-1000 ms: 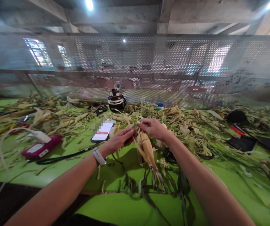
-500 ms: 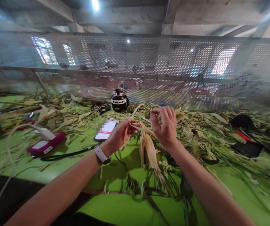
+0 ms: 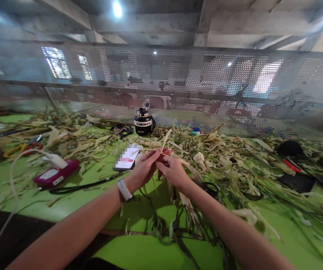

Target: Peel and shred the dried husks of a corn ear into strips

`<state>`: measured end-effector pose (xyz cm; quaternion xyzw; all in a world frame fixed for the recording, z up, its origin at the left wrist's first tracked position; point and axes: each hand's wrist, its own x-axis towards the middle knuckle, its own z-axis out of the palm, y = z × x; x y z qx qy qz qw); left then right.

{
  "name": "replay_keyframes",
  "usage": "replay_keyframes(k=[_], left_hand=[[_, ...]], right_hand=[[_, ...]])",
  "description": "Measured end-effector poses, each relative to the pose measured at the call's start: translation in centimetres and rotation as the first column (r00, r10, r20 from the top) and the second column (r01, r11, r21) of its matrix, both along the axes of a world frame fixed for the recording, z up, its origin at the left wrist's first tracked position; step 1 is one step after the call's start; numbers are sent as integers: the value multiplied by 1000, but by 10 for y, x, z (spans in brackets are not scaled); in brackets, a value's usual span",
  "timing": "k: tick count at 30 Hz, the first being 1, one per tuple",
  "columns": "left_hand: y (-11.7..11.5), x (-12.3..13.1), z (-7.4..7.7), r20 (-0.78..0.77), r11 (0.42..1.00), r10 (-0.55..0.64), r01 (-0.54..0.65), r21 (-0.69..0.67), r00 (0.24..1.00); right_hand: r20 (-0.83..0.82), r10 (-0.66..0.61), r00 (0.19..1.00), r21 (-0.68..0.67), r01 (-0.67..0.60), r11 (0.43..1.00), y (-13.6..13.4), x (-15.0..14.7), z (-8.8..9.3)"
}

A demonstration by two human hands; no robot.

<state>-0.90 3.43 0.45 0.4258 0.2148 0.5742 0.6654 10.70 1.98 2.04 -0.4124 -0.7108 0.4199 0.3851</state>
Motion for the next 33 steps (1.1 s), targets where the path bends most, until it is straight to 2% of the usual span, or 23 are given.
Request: replay_keyframes(k=[2,8,13,15,18,20,22,25,29,33], left_hand=[[2,0,-2,5,1000,13,-13,6,1000],[5,0,-4,28,999,32,-32,-1,999],[4,-3,3,34,996,46,-44,-78,998],[4,-6,7,54,991,56,-48,-127,997],[5,-8,8,81,991,49,-39,-129,995],[7,-8,6,79,996,38,-32,-79,996],[8,-8,3,31,999,33,-32,-18,999],[10,-9,3,-99,999,31,-27,34,995],[11,-17,8,-243,1000,-16,9,-29,970],[12,-22,10,-291,994,-47,15,-110,956]], right_hand=[[-34,13,999,-19,-14,1000,1,0,-1],[24,67,997,11,-67,998,3,6,3],[-90,76,993,-83,-84,993,1,3,-3],[-173,39,984,-203,-74,976,-1,0,-7],[-345,-83,935,-391,-63,918,0,-2,-11],[-460,-186,868,-413,-24,910,3,0,-11],[-500,-254,828,-345,78,935,6,3,-9],[-427,-261,866,-173,205,963,10,6,-8],[-314,-209,926,-13,216,976,10,7,-9],[-164,-224,961,176,252,951,7,7,-8]])
